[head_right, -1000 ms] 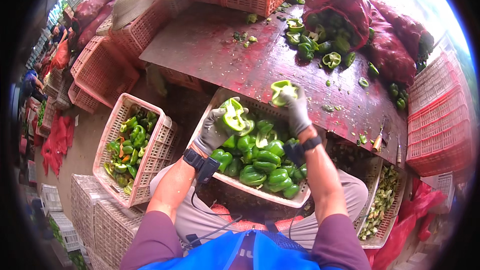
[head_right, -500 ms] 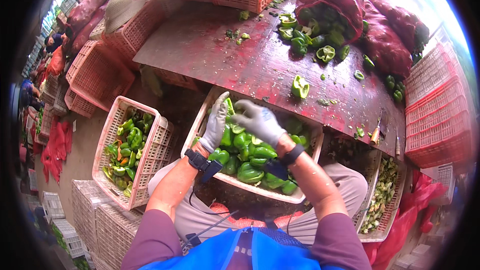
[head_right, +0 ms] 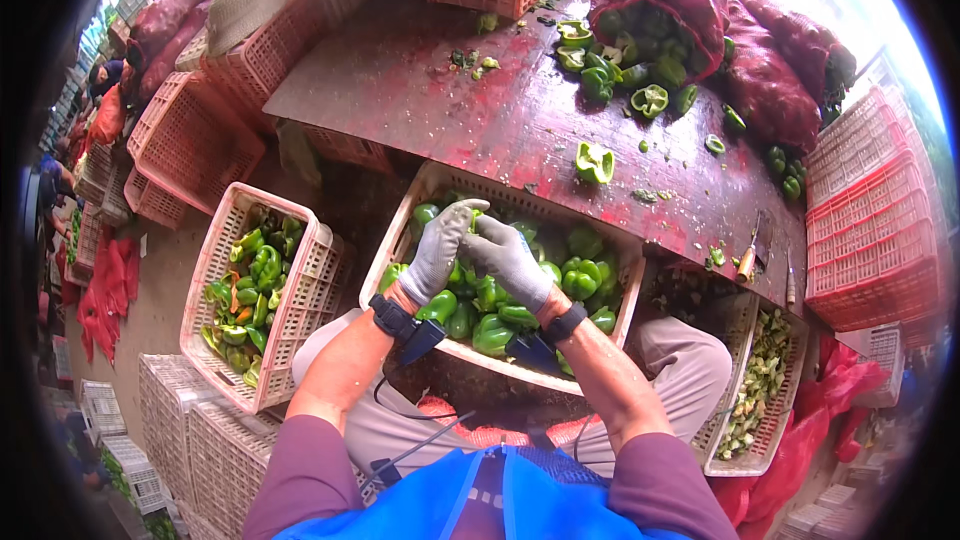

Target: Cutting and sorting green bell peppers at a processing table.

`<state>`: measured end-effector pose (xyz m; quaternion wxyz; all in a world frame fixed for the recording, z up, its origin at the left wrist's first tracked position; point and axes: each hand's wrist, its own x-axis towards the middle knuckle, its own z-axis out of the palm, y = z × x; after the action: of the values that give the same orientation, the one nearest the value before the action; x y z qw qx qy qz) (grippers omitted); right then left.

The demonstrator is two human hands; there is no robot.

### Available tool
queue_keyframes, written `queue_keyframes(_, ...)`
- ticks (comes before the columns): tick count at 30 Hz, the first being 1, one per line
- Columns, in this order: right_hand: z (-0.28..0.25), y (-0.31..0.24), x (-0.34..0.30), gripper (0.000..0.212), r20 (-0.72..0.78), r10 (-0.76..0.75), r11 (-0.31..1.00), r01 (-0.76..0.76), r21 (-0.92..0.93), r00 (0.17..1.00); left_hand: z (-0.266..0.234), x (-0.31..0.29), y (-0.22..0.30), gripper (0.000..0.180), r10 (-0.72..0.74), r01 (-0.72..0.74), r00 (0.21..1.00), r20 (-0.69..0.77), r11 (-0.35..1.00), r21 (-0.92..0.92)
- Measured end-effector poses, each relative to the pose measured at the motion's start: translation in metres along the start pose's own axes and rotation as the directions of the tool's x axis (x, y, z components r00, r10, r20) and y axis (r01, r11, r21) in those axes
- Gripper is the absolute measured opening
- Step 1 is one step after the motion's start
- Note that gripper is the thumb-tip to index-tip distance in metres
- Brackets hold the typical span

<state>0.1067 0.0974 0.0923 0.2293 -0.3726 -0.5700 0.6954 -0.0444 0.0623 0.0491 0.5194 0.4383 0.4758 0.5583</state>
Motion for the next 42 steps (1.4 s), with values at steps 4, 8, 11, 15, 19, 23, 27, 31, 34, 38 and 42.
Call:
queue_keyframes(4, 0.002, 0.008, -0.003, 0.015, 0.109, 0.03, 0.877, -0.079, 0.473, 0.994, -0.002, 0.004, -0.017, 0.04, 0.02, -0.026, 0.998, -0.062, 0.995, -0.099)
queue_keyframes(8, -0.014, -0.015, -0.019, 0.02, 0.121, 0.112, 0.961, -0.138, 0.241, 0.986, -0.024, 0.011, -0.048, 0.036, 0.154, -0.117, 0.982, -0.107, 0.948, 0.296)
queue_keyframes(11, -0.082, -0.003, -0.023, 0.021, -0.063, 0.079, 0.996, -0.077, 0.046, 0.995, -0.029, 0.008, -0.057, 0.034, 0.363, -0.16, 0.931, -0.046, 0.517, 0.841)
queue_keyframes(15, -0.158, 0.013, 0.001, 0.017, -0.415, -0.249, 0.817, -0.04, -0.575, 0.875, -0.045, -0.009, -0.092, 0.052, -0.086, -0.123, 0.989, 0.12, -0.026, 0.992)
queue_keyframes(19, -0.211, -0.006, 0.047, 0.025, -0.326, -0.527, 0.337, -0.159, -0.928, 0.785, -0.043, -0.011, -0.101, 0.064, -0.172, -0.113, 0.981, 0.095, -0.097, 0.989)
queue_keyframes(23, -0.234, -0.022, 0.098, 0.033, -0.17, -0.419, 0.068, -0.156, -0.985, 0.892, -0.046, -0.012, -0.104, 0.062, -0.186, -0.108, 0.978, 0.098, -0.044, 0.993)
queue_keyframes(27, -0.253, -0.033, 0.128, 0.039, -0.099, -0.033, -0.063, -0.101, -0.993, 0.995, -0.025, -0.008, -0.078, 0.058, -0.122, -0.138, 0.983, 0.137, 0.0, 0.99)
queue_keyframes(31, -0.242, -0.032, 0.135, 0.034, -0.161, -0.017, -0.191, -0.161, -0.968, 0.987, -0.014, 0.004, -0.068, 0.056, -0.043, -0.12, 0.989, 0.139, 0.3, 0.946)
queue_keyframes(34, -0.226, -0.037, 0.115, 0.034, -0.192, -0.024, -0.041, -0.193, -0.98, 0.981, -0.009, 0.012, -0.066, 0.06, 0.023, -0.119, 0.991, 0.131, 0.59, 0.799)
queue_keyframes(38, -0.128, -0.027, 0.043, 0.035, -0.082, -0.079, 0.516, -0.03, -0.856, 0.993, 0.004, 0.012, -0.063, 0.076, -0.202, 0.191, 0.978, 0.045, 0.965, 0.178)
queue_keyframes(42, -0.058, 0.028, 0.015, 0.034, 0.025, -0.309, 0.457, 0.172, -0.873, 0.951, 0.015, 0.006, -0.036, 0.056, -0.128, 0.114, 0.99, 0.06, 0.974, 0.194)
